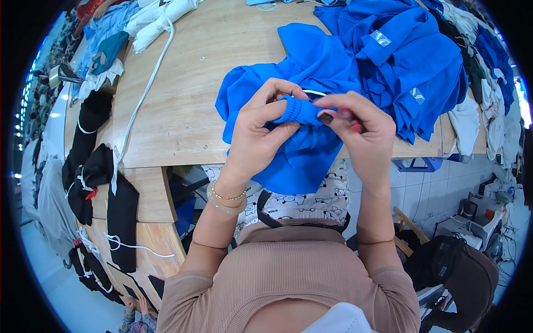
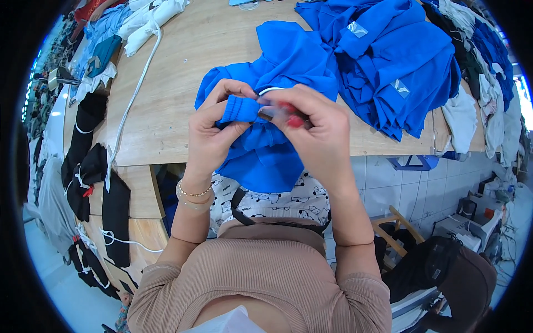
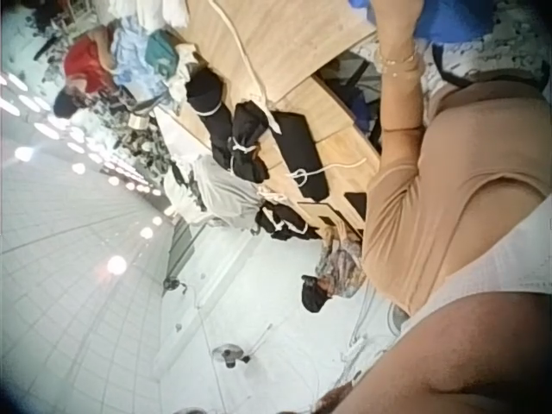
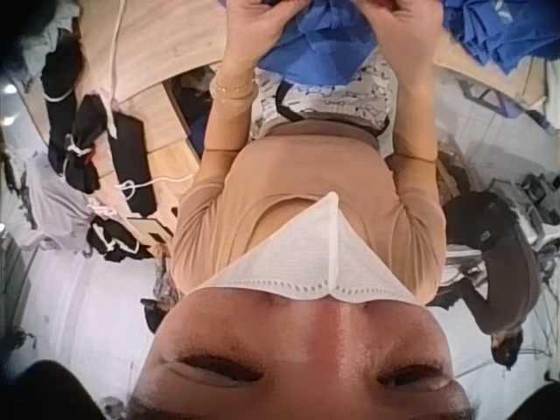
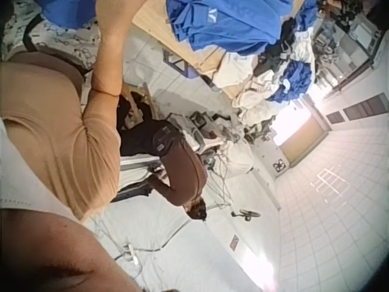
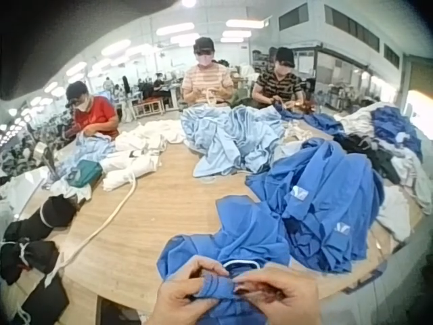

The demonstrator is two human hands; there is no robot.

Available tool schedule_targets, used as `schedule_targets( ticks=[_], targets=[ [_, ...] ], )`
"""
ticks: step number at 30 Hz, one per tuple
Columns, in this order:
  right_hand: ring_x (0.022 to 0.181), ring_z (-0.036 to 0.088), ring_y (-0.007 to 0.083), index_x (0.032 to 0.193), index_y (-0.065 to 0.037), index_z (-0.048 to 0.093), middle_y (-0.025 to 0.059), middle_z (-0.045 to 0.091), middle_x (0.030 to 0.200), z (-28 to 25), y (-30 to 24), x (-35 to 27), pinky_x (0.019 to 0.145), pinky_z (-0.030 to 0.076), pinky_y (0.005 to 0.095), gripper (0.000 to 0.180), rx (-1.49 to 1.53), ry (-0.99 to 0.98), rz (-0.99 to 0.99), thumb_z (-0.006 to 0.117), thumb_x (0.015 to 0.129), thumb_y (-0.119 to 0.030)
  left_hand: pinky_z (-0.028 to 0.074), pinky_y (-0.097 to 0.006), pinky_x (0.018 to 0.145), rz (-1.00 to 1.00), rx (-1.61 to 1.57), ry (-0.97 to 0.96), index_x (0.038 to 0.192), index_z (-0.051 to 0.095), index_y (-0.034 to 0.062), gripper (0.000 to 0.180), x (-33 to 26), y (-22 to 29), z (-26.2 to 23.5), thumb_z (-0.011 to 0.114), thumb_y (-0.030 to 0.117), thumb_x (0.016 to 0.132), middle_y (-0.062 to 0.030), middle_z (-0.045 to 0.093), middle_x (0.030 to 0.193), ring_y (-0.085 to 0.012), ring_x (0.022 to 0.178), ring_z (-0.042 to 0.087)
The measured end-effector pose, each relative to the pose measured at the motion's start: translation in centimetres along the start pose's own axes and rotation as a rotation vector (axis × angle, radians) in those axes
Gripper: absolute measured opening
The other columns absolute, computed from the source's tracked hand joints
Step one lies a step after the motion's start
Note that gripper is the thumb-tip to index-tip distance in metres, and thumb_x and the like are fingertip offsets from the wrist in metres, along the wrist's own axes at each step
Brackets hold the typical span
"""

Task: Trimming loose threads and inspecting blue athletic shorts at a garment factory.

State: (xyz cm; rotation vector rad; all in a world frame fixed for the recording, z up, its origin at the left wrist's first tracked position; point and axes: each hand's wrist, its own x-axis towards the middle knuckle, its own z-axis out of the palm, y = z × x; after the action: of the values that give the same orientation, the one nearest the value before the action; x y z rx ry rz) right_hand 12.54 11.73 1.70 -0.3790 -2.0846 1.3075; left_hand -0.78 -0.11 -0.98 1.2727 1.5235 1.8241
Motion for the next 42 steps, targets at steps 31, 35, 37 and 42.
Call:
schedule_targets(
  ticks=[31, 35, 37, 42],
  targets=[
    [0.075, 0.052, 0.0049, 0.090, 0.002, 0.058, 0.0022, 0.060, 0.083, 1.8, -0.5, 0.0, 0.064, 0.043, 0.0197, 0.006, 0.144, -0.095, 0.141, 0.061, 0.085, 0.000, 0.043, -0.026, 0.079, 0.028, -0.002, 0.017, 0.079, 0.065, -0.0008, 0.016, -0.4, -0.7, -1.5, 0.061, -0.012, 0.068, -0.0078, 0.053, 0.108, -0.0154, 0.091, 0.052],
    [0.069, 0.050, 0.0065, 0.085, 0.002, 0.058, 0.0020, 0.059, 0.078, 1.7, 0.6, 0.3, 0.060, 0.042, 0.0202, 0.005, 0.159, 0.187, -0.017, 0.061, 0.086, -0.001, 0.044, -0.025, 0.078, 0.011, 0.029, -0.023, 0.081, 0.065, -0.0016, 0.015, -0.5, -0.6, -1.7, 0.061, -0.012, 0.070, -0.0067, 0.054, 0.105, -0.0139, 0.088, 0.053],
    [0.067, 0.047, 0.0052, 0.084, 0.001, 0.057, -0.0003, 0.056, 0.077, 0.5, 0.1, 0.9, 0.058, 0.037, 0.0182, 0.009, 0.201, 0.263, 0.016, 0.060, 0.089, -0.006, 0.044, -0.025, 0.078, -0.002, 0.047, -0.015, 0.083, 0.064, -0.0020, 0.016, -0.4, -0.3, -1.6, 0.061, -0.012, 0.071, -0.0063, 0.054, 0.104, -0.0141, 0.088, 0.054],
    [0.064, 0.042, 0.0049, 0.087, 0.000, 0.056, -0.0012, 0.052, 0.074, -0.3, 1.4, 1.6, 0.057, 0.031, 0.0174, 0.018, 0.242, 0.396, -0.087, 0.060, 0.092, -0.017, 0.044, -0.025, 0.077, -0.051, 0.042, -0.032, 0.088, 0.063, -0.0033, 0.017, -0.2, 0.1, -1.5, 0.060, -0.011, 0.073, -0.0060, 0.055, 0.103, -0.0144, 0.087, 0.055]
  ],
)
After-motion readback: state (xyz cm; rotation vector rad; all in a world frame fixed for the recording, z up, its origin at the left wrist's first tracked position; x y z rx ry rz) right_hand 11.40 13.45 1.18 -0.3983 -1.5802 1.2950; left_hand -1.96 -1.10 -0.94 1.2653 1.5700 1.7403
